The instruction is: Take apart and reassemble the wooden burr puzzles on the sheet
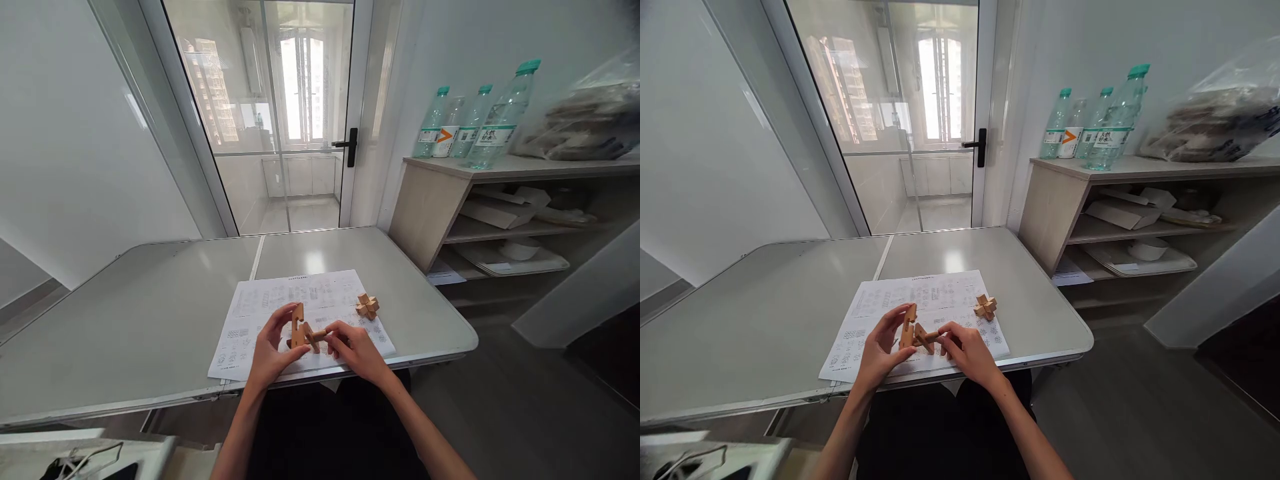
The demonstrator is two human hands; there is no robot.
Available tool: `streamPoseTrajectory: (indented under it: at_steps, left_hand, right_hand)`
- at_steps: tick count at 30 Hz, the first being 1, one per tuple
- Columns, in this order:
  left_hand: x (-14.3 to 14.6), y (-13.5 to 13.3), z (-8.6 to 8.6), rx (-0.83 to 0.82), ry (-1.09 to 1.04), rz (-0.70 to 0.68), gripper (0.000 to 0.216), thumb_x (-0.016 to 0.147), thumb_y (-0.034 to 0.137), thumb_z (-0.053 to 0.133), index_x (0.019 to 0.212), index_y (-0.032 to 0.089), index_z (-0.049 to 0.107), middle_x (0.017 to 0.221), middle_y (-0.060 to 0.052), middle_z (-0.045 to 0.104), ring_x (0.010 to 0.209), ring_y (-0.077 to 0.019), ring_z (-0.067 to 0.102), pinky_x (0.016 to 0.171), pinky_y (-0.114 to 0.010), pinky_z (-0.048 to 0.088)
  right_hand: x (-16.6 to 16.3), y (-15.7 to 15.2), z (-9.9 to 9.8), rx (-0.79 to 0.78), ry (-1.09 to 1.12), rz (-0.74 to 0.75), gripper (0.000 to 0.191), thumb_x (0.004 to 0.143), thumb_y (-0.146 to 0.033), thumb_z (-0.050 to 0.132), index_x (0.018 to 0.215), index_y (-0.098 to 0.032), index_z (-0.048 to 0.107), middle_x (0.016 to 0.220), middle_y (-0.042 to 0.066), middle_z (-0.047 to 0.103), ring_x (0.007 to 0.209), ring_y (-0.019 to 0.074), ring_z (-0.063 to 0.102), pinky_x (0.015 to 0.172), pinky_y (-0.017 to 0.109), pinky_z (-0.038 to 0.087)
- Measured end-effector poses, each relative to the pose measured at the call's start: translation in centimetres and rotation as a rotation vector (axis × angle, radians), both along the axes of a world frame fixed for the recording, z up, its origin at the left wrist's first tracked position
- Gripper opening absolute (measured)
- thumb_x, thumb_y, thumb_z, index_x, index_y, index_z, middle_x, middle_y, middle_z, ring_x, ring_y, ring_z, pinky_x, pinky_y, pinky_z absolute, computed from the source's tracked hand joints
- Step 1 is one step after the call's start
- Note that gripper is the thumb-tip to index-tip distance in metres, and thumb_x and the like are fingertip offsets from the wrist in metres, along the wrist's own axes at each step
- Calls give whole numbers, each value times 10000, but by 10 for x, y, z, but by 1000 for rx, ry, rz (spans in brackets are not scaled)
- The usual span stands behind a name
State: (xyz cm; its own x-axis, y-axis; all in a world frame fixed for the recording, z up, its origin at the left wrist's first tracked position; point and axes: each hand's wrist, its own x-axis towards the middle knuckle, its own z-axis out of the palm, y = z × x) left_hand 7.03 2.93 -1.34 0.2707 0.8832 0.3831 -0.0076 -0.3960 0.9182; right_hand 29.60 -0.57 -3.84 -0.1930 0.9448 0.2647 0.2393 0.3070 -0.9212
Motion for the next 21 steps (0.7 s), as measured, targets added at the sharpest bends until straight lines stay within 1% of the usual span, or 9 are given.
streamPoseTrajectory:
  at_steps: [2, 4, 8, 9, 11, 13, 15, 19, 21]
  left_hand:
    - [0, 3, -2, 28, -88, 89, 670, 720, 348, 904, 1312, 263, 602, 1465, -120, 585, 1330, -322, 579, 1176, -496, 426]
    - [1, 6, -3, 11, -87, 229, 651, 734, 368, 895, 1302, 275, 590, 1470, -105, 578, 1326, -311, 582, 1164, -488, 434]
    - [4, 11, -10, -110, 96, 511, 694, 746, 456, 871, 1341, 280, 559, 1407, -106, 602, 1295, -327, 588, 1107, -516, 460]
    - [4, 12, -12, -99, 147, 570, 678, 752, 479, 858, 1329, 273, 567, 1392, -106, 602, 1298, -334, 577, 1112, -527, 448]
    - [3, 15, -17, -17, 260, 651, 609, 762, 496, 834, 1271, 259, 598, 1367, -102, 602, 1330, -350, 525, 1152, -552, 391]
    - [3, 16, -21, 53, 381, 671, 550, 761, 483, 825, 1217, 253, 620, 1342, -100, 605, 1368, -372, 456, 1176, -572, 342]
    - [2, 17, -24, 75, 472, 643, 530, 756, 459, 821, 1203, 252, 623, 1327, -103, 605, 1388, -390, 405, 1168, -586, 336]
    - [3, 20, -29, 82, 556, 594, 517, 750, 402, 806, 1206, 248, 618, 1355, -106, 594, 1424, -406, 353, 1165, -607, 333]
    - [4, 21, -31, 91, 576, 596, 475, 783, 337, 761, 1224, 240, 614, 1423, -118, 560, 1471, -405, 307, 1191, -616, 301]
  right_hand:
    - [0, 0, -1, 8, -16, -11, 275, 1028, -468, 546, 1030, -226, 676, 683, -22, 680, 586, 147, 609, 612, 270, 481]
    - [1, 1, -2, 0, -15, -20, 271, 1025, -464, 551, 1027, -224, 677, 680, -22, 682, 584, 147, 612, 615, 272, 486]
    - [0, 0, -2, -21, -4, -35, 267, 1018, -467, 564, 1026, -220, 666, 696, -17, 696, 587, 149, 633, 617, 274, 500]
    - [0, 0, -2, -22, -5, -38, 270, 1018, -470, 565, 1028, -219, 666, 697, -16, 697, 586, 150, 635, 614, 275, 501]
    - [1, 0, -2, -24, -4, -39, 278, 1017, -476, 565, 1032, -219, 669, 700, -14, 698, 583, 152, 636, 611, 278, 505]
    - [1, 0, -2, -26, -3, -42, 284, 1013, -483, 568, 1029, -219, 672, 696, -12, 695, 581, 156, 636, 618, 284, 512]
    - [2, 0, -2, -27, -6, -48, 295, 1010, -492, 568, 1028, -219, 679, 687, -11, 690, 584, 160, 639, 627, 290, 518]
    - [2, 1, -1, -31, -3, -55, 327, 1005, -518, 566, 1033, -216, 687, 688, -6, 694, 589, 162, 645, 622, 288, 521]
    - [2, 1, 0, -36, -1, -57, 334, 1002, -526, 567, 1030, -215, 685, 694, -4, 700, 587, 161, 643, 617, 286, 518]
